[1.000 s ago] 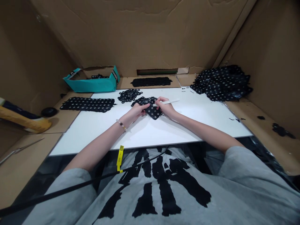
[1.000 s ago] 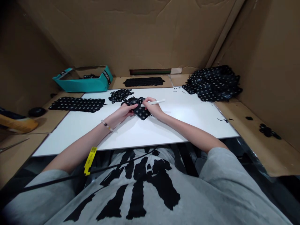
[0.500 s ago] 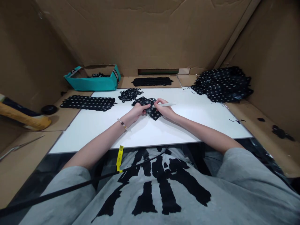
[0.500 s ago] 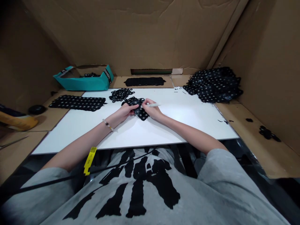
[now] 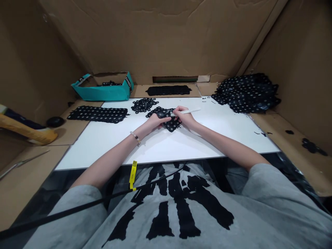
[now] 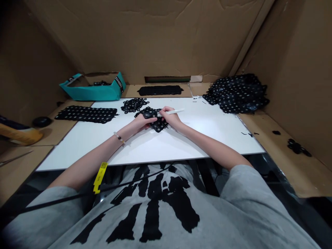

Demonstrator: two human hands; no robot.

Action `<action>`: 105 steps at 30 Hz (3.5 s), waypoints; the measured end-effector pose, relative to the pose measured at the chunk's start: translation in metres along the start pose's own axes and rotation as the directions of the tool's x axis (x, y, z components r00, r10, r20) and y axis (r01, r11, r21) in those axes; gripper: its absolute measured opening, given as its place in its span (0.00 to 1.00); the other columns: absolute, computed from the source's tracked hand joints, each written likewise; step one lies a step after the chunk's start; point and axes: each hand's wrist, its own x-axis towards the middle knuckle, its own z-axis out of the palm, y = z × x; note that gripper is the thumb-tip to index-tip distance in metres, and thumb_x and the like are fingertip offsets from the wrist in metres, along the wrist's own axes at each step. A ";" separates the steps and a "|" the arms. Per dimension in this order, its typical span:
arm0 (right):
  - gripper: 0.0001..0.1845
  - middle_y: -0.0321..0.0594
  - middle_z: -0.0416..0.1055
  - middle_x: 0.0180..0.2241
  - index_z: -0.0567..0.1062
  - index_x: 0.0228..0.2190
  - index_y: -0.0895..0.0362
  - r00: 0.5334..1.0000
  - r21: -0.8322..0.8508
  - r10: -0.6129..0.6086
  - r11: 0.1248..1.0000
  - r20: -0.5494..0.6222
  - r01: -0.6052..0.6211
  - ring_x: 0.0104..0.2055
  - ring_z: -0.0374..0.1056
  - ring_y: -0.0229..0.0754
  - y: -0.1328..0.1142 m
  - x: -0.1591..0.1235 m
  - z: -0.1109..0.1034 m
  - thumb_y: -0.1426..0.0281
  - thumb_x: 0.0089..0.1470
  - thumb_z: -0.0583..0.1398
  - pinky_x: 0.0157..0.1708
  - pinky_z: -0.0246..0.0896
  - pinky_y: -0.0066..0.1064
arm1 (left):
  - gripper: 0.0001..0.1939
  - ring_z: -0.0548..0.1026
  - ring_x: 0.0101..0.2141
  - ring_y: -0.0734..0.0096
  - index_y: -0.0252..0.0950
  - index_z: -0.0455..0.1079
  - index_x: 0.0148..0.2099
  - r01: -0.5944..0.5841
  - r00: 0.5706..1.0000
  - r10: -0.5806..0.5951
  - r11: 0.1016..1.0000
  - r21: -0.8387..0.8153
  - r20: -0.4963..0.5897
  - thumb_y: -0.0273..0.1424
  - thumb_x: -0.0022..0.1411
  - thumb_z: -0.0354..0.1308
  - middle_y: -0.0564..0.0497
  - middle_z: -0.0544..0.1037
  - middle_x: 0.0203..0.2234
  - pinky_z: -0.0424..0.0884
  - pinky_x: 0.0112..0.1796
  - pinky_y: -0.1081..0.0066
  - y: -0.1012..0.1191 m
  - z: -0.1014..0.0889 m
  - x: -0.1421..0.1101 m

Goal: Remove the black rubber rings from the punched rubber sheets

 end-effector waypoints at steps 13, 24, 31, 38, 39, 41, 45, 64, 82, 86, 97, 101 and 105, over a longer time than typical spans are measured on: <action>0.11 0.38 0.74 0.31 0.68 0.23 0.55 0.993 0.112 0.101 0.988 0.054 -0.107 0.22 0.69 0.35 -0.019 -0.003 -0.008 0.64 0.47 0.65 0.15 0.44 0.25 | 0.13 0.63 0.17 0.80 0.32 0.70 0.30 0.084 0.995 -0.094 0.978 -0.190 -0.044 0.29 0.50 0.73 0.53 0.70 0.20 0.56 0.18 0.73 0.004 -0.002 0.002; 0.11 0.36 0.74 0.35 0.69 0.26 0.54 0.994 -0.037 -0.103 0.994 0.026 0.104 0.28 0.65 0.37 -0.009 -0.013 0.001 0.60 0.52 0.59 0.27 0.57 0.29 | 0.15 0.66 0.21 0.79 0.32 0.71 0.30 0.105 0.992 -0.119 0.967 -0.233 -0.049 0.32 0.48 0.74 0.51 0.75 0.24 0.59 0.21 0.74 -0.002 -0.004 0.003; 0.11 0.35 0.70 0.30 0.67 0.27 0.53 0.963 -0.327 -0.263 0.907 0.052 0.265 0.35 0.63 0.42 -0.005 -0.016 0.002 0.62 0.57 0.55 0.36 0.55 0.32 | 0.14 0.62 0.20 0.80 0.33 0.70 0.27 0.106 0.993 -0.116 0.970 -0.220 -0.033 0.30 0.47 0.74 0.54 0.72 0.20 0.57 0.21 0.75 0.000 -0.004 0.001; 0.12 0.32 0.66 0.25 0.67 0.24 0.54 0.993 -0.007 -0.092 0.996 0.074 0.092 0.30 0.60 0.39 -0.006 -0.004 -0.002 0.59 0.49 0.60 0.31 0.55 0.30 | 0.13 0.69 0.23 0.77 0.31 0.72 0.29 0.157 0.985 -0.171 0.956 -0.248 -0.034 0.32 0.52 0.72 0.49 0.75 0.23 0.64 0.24 0.74 0.009 -0.005 -0.001; 0.13 0.32 0.65 0.24 0.67 0.24 0.54 0.997 0.062 -0.035 0.998 0.075 0.030 0.29 0.60 0.38 -0.007 -0.002 -0.003 0.59 0.47 0.61 0.30 0.55 0.29 | 0.13 0.69 0.23 0.76 0.31 0.72 0.29 0.157 0.984 -0.173 0.955 -0.250 -0.043 0.33 0.52 0.72 0.49 0.75 0.23 0.64 0.24 0.74 0.009 -0.004 0.000; 0.12 0.32 0.64 0.24 0.67 0.23 0.54 0.997 0.143 0.032 0.989 0.065 -0.041 0.29 0.59 0.38 -0.009 0.000 -0.004 0.60 0.45 0.62 0.29 0.56 0.28 | 0.15 0.71 0.24 0.73 0.31 0.73 0.32 0.134 0.985 -0.157 0.956 -0.259 -0.067 0.35 0.51 0.73 0.48 0.77 0.25 0.65 0.24 0.73 0.010 -0.003 -0.001; 0.11 0.33 0.66 0.25 0.68 0.22 0.54 1.000 0.162 -0.002 0.987 0.030 -0.003 0.32 0.62 0.38 -0.012 0.001 -0.007 0.63 0.45 0.62 0.35 0.60 0.28 | 0.24 0.75 0.28 0.70 0.32 0.76 0.44 0.076 0.996 -0.083 0.974 -0.212 -0.024 0.36 0.46 0.76 0.47 0.80 0.32 0.66 0.25 0.74 0.009 -0.001 -0.003; 0.09 0.40 0.75 0.42 0.71 0.21 0.56 0.997 0.040 -0.077 0.996 0.025 0.076 0.39 0.68 0.40 -0.004 -0.003 -0.004 0.64 0.46 0.62 0.40 0.62 0.31 | 0.17 0.71 0.22 0.74 0.32 0.75 0.38 0.000 0.996 -0.011 0.993 -0.115 -0.094 0.32 0.48 0.74 0.48 0.79 0.29 0.65 0.21 0.74 0.000 -0.002 0.003; 0.16 0.43 0.77 0.49 0.70 0.24 0.55 0.984 -0.170 -0.179 0.969 0.016 0.179 0.51 0.70 0.49 0.004 -0.007 0.002 0.57 0.55 0.57 0.55 0.58 0.39 | 0.16 0.73 0.26 0.72 0.32 0.76 0.36 0.051 0.994 -0.071 0.971 -0.232 -0.079 0.32 0.47 0.75 0.47 0.80 0.29 0.65 0.26 0.72 -0.008 -0.010 0.007; 0.15 0.41 0.77 0.40 0.67 0.23 0.54 0.973 -0.253 -0.226 0.940 0.039 0.228 0.46 0.70 0.47 0.006 -0.009 0.008 0.59 0.58 0.55 0.49 0.60 0.36 | 0.14 0.66 0.20 0.77 0.32 0.73 0.30 0.054 0.993 -0.073 0.981 -0.187 -0.096 0.32 0.46 0.75 0.51 0.75 0.22 0.59 0.24 0.71 -0.012 -0.011 0.009; 0.14 0.36 0.75 0.31 0.72 0.25 0.54 0.980 -0.195 -0.197 0.961 0.029 0.199 0.39 0.69 0.43 0.006 -0.005 0.006 0.59 0.56 0.57 0.40 0.62 0.32 | 0.12 0.67 0.22 0.76 0.32 0.74 0.29 0.137 0.987 -0.154 0.960 -0.244 -0.051 0.30 0.50 0.75 0.50 0.75 0.22 0.62 0.24 0.72 0.003 -0.012 0.005; 0.11 0.37 0.76 0.32 0.75 0.26 0.55 0.999 0.093 0.005 0.996 -0.033 -0.002 0.39 0.73 0.41 -0.002 -0.002 0.002 0.61 0.55 0.61 0.36 0.66 0.29 | 0.11 0.73 0.26 0.73 0.33 0.75 0.33 0.088 0.986 -0.140 0.903 -0.421 -0.095 0.30 0.53 0.73 0.48 0.79 0.28 0.69 0.28 0.71 0.004 -0.011 0.006; 0.10 0.37 0.77 0.28 0.71 0.25 0.55 0.985 0.307 0.171 0.937 0.011 -0.166 0.35 0.76 0.40 -0.013 -0.005 0.002 0.66 0.55 0.64 0.33 0.69 0.27 | 0.10 0.76 0.29 0.72 0.33 0.73 0.32 0.051 0.985 -0.129 0.858 -0.511 -0.118 0.29 0.55 0.72 0.47 0.81 0.30 0.73 0.34 0.71 0.003 -0.010 0.007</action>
